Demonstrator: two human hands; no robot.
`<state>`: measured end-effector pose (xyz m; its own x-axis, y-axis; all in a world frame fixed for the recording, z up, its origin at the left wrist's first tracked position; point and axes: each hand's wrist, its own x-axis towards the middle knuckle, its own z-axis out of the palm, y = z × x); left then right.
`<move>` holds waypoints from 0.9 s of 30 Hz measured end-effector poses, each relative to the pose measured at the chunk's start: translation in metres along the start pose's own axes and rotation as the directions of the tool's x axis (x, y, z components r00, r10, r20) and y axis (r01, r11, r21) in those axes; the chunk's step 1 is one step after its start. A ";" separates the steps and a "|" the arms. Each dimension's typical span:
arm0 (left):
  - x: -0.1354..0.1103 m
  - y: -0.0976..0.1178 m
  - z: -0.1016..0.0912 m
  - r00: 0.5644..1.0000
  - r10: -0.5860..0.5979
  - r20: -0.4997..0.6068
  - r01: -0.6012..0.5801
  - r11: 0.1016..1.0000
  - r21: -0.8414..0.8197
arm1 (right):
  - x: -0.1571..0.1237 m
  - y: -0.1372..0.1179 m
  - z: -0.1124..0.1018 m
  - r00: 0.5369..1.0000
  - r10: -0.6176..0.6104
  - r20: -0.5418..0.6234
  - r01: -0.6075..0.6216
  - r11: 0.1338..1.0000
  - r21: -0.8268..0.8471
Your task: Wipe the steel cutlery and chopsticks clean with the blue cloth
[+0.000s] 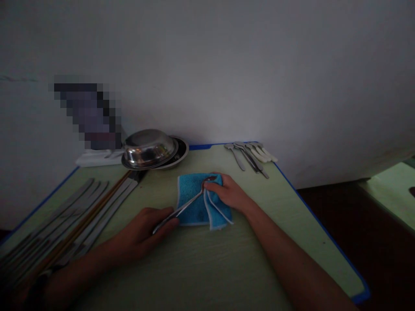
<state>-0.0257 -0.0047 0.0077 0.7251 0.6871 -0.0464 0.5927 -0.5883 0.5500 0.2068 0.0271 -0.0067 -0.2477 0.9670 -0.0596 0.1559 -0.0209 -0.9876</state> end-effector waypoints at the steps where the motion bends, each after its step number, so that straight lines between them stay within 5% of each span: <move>1: 0.000 0.000 0.000 1.000 0.001 0.000 -0.001 1.000 -0.006 | 0.000 0.000 0.000 1.000 -0.002 0.005 0.002 1.000 0.004; 13: 0.001 0.000 0.001 1.000 0.002 -0.024 -0.003 1.000 -0.015 | -0.001 -0.004 0.002 0.996 -0.062 -0.058 0.052 0.986 -0.156; 27: 0.000 0.001 -0.001 1.000 -0.009 -0.025 0.009 1.000 0.005 | 0.000 -0.002 0.002 0.996 -0.071 -0.048 0.065 0.992 -0.113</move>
<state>-0.0249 -0.0051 0.0090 0.7109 0.7026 -0.0303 0.6007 -0.5843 0.5456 0.2048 0.0266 -0.0050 -0.2115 0.9772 0.0174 0.2464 0.0705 -0.9666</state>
